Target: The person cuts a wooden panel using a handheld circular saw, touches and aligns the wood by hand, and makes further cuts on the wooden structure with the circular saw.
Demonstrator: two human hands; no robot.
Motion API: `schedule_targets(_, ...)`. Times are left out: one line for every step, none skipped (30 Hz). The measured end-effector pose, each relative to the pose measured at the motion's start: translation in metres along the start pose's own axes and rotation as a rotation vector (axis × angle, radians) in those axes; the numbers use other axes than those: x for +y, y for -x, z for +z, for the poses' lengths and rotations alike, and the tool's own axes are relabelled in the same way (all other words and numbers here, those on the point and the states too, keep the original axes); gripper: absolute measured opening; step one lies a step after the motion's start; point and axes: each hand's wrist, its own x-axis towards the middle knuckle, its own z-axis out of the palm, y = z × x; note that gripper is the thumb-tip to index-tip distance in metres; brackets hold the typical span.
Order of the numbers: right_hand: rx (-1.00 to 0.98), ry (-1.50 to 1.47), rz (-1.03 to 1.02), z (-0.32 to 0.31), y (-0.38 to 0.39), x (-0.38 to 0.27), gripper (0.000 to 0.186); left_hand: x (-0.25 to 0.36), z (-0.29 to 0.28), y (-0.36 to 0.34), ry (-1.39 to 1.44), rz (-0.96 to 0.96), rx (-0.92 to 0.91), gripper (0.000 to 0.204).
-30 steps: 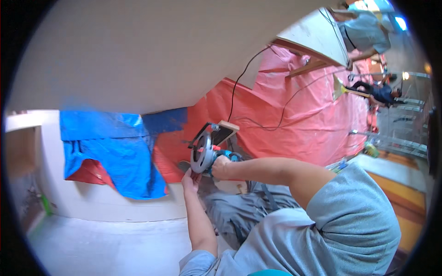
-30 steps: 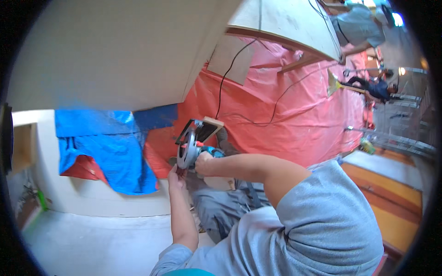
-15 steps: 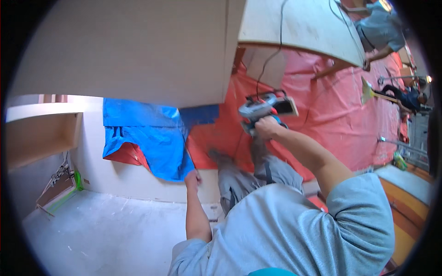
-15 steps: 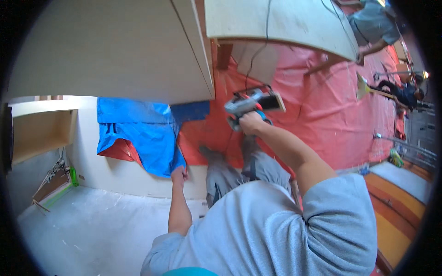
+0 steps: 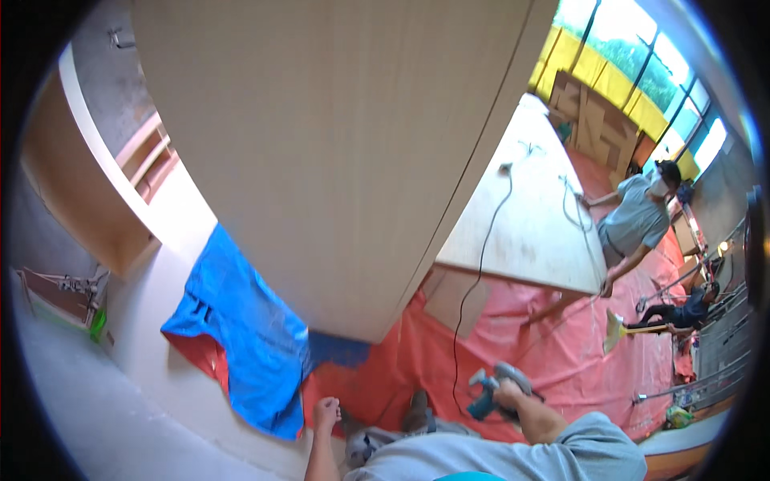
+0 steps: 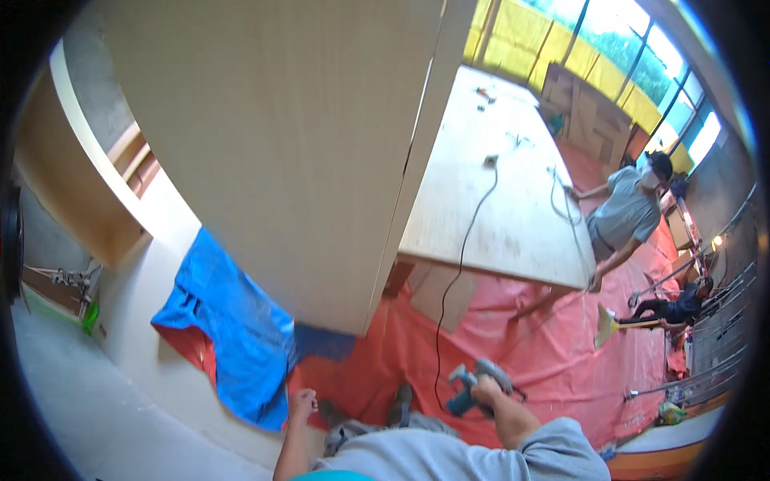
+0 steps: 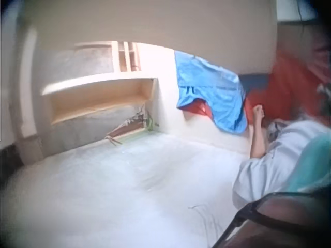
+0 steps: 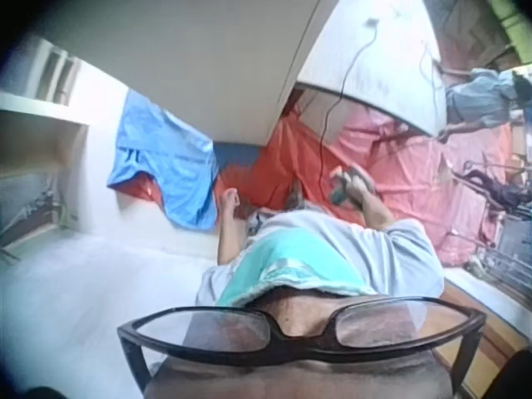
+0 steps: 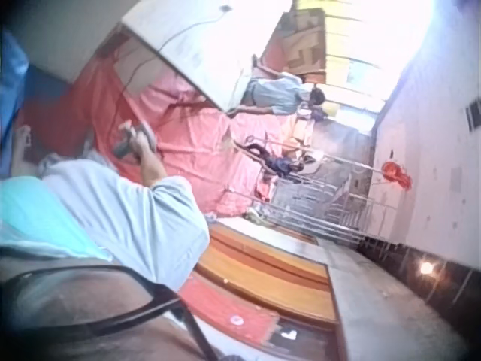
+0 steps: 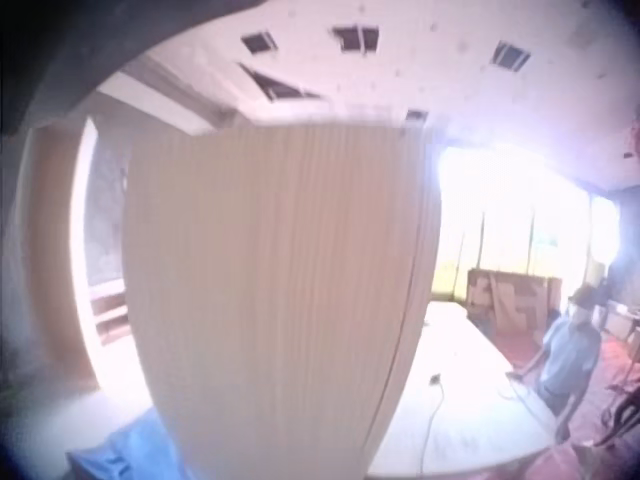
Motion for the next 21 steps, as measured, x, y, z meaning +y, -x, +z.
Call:
schedule_targets(-0.073, -0.059, 0.09, -0.006, 0.008, 0.01, 0.033, 0.04, 0.02, 0.017, -0.037, 0.057, 0.055, 0.02)
schedule_targets(-0.146, -0.106, 0.169, -0.017, 0.021, 0.01, 0.031, 0.071, 0.033, 0.025, -0.269, 0.39, 0.216, 0.022)
schedule_targets(-0.151, -0.15, 0.199, -0.008, 0.011, 0.036, 0.03, 0.108, 0.053, 0.03, -0.497, 0.723, 0.379, 0.024)
schedule_targets(-0.096, -0.192, 0.184, -0.01, 0.018, 0.048, 0.031, 0.162, 0.073, 0.052, -0.508, 0.7, 0.358, 0.031)
schedule_targets(-0.164, -0.33, 0.247, -0.043, 0.049, 0.031, 0.03, 0.218, 0.094, 0.075, -0.522, 0.663, 0.334, 0.04)
schedule_targets(-0.115, -0.556, 0.185, -0.027, 0.036, 0.061, 0.03, 0.261, 0.118, 0.083, -0.54, 0.85, 0.408, 0.048)
schedule_targets(-0.122, -0.557, 0.16, -0.033, 0.041, 0.058, 0.03, 0.297, 0.14, 0.099, -0.56, 1.023, 0.489, 0.057)
schedule_targets(-0.016, -0.638, 0.138, -0.047, 0.056, 0.054, 0.033, 0.333, 0.162, 0.115, -0.482, 1.2, 0.596, 0.06)
schedule_targets(0.085, -0.725, 0.125, -0.058, 0.064, 0.054, 0.037, 0.369, 0.184, 0.131, -0.407, 1.375, 0.692, 0.063)
schedule_targets(0.037, -0.8, 0.266, -0.067, 0.059, 0.056, 0.048, 0.401, 0.203, 0.148, -0.334, 1.409, 0.637, 0.071)
schedule_targets(0.088, -0.912, 0.255, -0.062, 0.058, 0.065, 0.04, 0.431, 0.227, 0.161, -0.336, 1.469, 0.707, 0.078)
schedule_targets(0.136, -1.023, 0.24, -0.056, 0.058, 0.074, 0.033, 0.455, 0.248, 0.169, -0.34, 1.525, 0.779, 0.085)
schedule_targets(0.241, -1.077, 0.165, -0.073, 0.067, 0.055, 0.022, 0.468, 0.257, 0.17, -0.337, 1.544, 0.856, 0.091)
schedule_targets(0.218, -1.066, 0.166, -0.078, 0.065, 0.06, 0.022, 0.483, 0.267, 0.167, -0.332, 1.573, 0.921, 0.097)
schedule_targets(0.2, -1.108, 0.146, -0.079, 0.063, 0.066, 0.023, 0.497, 0.277, 0.163, -0.348, 1.565, 0.918, 0.097)
schedule_targets(0.179, -1.151, 0.123, -0.083, 0.059, 0.069, 0.025, 0.51, 0.284, 0.162, -0.336, 1.53, 0.979, 0.099)
schedule_targets(0.155, -1.145, 0.119, -0.095, 0.063, 0.063, 0.025, 0.519, 0.287, 0.16, -0.325, 1.493, 1.048, 0.102)
schedule_targets(0.193, -1.141, 0.114, -0.115, 0.075, 0.053, 0.025, 0.525, 0.289, 0.151, -0.345, 1.486, 1.058, 0.102)
schedule_targets(0.23, -1.14, 0.116, -0.131, 0.085, 0.048, 0.026, 0.527, 0.288, 0.138, -0.359, 1.461, 1.139, 0.098)
schedule_targets(0.265, -1.196, 0.045, -0.138, 0.089, 0.051, 0.025, 0.525, 0.286, 0.131, -0.377, 1.437, 1.216, 0.095)
schedule_targets(0.237, -1.219, 0.055, -0.149, 0.091, 0.052, 0.023, 0.522, 0.284, 0.131, -0.403, 1.434, 1.212, 0.095)
